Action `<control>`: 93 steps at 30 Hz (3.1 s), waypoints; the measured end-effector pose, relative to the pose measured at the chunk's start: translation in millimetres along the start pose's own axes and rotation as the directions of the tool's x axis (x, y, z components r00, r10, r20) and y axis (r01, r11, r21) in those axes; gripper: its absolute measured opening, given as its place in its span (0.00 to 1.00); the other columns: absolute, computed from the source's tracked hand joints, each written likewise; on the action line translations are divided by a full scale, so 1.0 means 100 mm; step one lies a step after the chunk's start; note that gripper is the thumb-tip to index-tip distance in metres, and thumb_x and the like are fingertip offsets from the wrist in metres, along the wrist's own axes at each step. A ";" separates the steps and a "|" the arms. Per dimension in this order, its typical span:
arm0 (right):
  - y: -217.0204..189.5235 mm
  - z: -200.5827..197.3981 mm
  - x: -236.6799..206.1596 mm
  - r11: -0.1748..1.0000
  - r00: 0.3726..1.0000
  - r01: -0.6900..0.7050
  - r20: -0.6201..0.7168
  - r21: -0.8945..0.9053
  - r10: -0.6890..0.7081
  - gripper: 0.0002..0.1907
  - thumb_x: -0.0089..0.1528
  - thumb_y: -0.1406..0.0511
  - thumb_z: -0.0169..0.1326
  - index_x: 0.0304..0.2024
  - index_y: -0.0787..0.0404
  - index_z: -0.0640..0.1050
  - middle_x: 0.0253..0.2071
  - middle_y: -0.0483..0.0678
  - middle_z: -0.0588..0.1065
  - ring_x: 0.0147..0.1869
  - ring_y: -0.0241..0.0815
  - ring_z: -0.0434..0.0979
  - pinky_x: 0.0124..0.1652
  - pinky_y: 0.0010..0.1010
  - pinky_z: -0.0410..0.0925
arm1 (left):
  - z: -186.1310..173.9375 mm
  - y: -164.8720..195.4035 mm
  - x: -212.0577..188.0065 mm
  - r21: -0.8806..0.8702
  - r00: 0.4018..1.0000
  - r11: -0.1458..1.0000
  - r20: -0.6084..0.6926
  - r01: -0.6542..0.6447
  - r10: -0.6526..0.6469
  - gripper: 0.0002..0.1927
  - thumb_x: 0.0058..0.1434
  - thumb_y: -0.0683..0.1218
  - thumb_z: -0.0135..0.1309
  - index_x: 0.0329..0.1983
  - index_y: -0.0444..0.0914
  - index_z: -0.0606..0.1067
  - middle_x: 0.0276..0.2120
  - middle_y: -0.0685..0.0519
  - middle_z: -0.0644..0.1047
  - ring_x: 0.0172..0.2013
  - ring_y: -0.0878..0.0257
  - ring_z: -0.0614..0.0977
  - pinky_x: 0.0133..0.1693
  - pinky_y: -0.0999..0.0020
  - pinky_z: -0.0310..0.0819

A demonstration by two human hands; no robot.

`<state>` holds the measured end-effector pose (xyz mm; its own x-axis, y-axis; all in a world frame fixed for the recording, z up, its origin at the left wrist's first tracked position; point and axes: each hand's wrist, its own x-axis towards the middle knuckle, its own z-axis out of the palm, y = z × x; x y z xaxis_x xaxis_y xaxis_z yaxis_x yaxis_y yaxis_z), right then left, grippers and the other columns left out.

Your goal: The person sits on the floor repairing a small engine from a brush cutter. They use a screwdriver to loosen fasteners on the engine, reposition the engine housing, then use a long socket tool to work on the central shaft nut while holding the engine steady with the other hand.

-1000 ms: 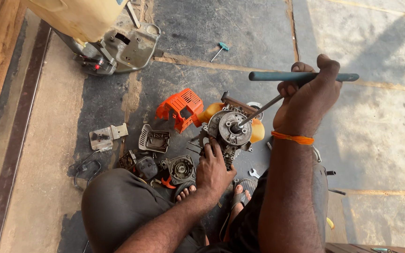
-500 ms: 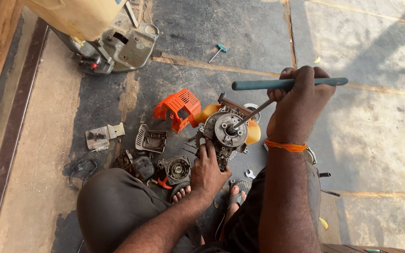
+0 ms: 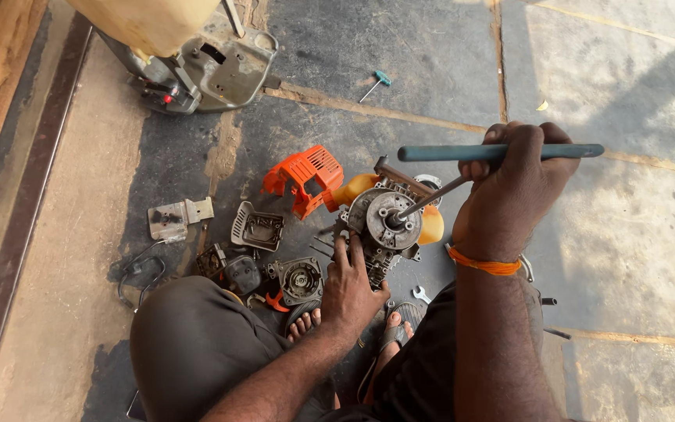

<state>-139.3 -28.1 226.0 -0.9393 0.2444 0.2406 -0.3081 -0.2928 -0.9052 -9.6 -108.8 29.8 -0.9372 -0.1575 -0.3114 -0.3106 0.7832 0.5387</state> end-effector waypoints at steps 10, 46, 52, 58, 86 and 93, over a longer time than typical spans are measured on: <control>0.09 0.10 -0.13 0.999 0.998 0.042 -0.039 -0.016 -0.042 0.24 0.71 0.67 0.50 0.64 0.67 0.56 0.40 0.52 0.72 0.29 0.34 0.68 0.29 0.24 0.67 | 0.48 -0.14 -0.05 -0.875 0.722 -0.087 0.446 0.477 -0.529 0.57 0.55 0.80 0.42 0.76 0.37 0.52 0.63 0.37 0.69 0.64 0.46 0.72 0.64 0.46 0.67; 0.10 -0.05 0.14 0.999 0.990 0.024 0.135 0.035 -0.028 0.05 0.75 0.73 0.45 0.43 0.65 0.66 0.30 0.50 0.67 0.30 0.34 0.67 0.24 0.25 0.62 | 0.40 0.15 0.13 -0.872 0.765 0.091 0.365 0.480 -0.531 0.46 0.62 0.70 0.47 0.68 0.32 0.56 0.51 0.38 0.76 0.38 0.56 0.87 0.29 0.67 0.87; 0.04 -0.07 0.13 0.997 0.993 -0.076 0.092 0.025 0.074 0.17 0.74 0.72 0.44 0.63 0.74 0.62 0.34 0.51 0.69 0.35 0.36 0.71 0.30 0.26 0.67 | 0.40 0.16 0.10 -0.845 0.779 0.168 0.368 0.508 -0.507 0.46 0.64 0.71 0.40 0.66 0.27 0.52 0.43 0.39 0.75 0.28 0.60 0.86 0.24 0.70 0.84; 0.00 -0.04 0.09 0.994 0.992 -0.095 0.081 -0.045 0.099 0.19 0.72 0.72 0.45 0.64 0.75 0.62 0.32 0.50 0.68 0.32 0.35 0.69 0.30 0.29 0.69 | 0.57 0.17 0.13 -0.869 0.781 0.117 0.363 0.480 -0.508 0.44 0.64 0.70 0.41 0.61 0.27 0.56 0.36 0.40 0.77 0.21 0.56 0.81 0.21 0.67 0.77; -0.12 -0.18 0.29 0.974 0.964 -0.202 0.158 -0.102 0.216 0.17 0.72 0.67 0.45 0.60 0.70 0.64 0.33 0.48 0.70 0.35 0.38 0.71 0.38 0.39 0.72 | 0.58 0.16 0.16 -0.872 0.829 0.294 0.196 0.391 -0.523 0.45 0.65 0.70 0.42 0.62 0.26 0.58 0.48 0.34 0.78 0.46 0.48 0.84 0.48 0.54 0.79; -0.07 0.08 -0.02 0.952 0.902 -0.282 0.305 -0.117 0.304 0.29 0.71 0.44 0.42 0.52 0.62 0.73 0.27 0.47 0.73 0.31 0.38 0.71 0.36 0.31 0.68 | 0.62 -0.13 0.30 -0.866 0.859 0.380 0.102 0.325 -0.502 0.49 0.65 0.72 0.45 0.65 0.24 0.55 0.45 0.36 0.76 0.39 0.50 0.81 0.39 0.56 0.76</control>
<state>-136.6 -33.5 235.0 -0.9873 -0.1509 0.0486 -0.0112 -0.2399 -0.9707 -23.3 -86.8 -35.2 -0.6326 -0.4673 -0.6176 -0.5604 -0.2743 0.7815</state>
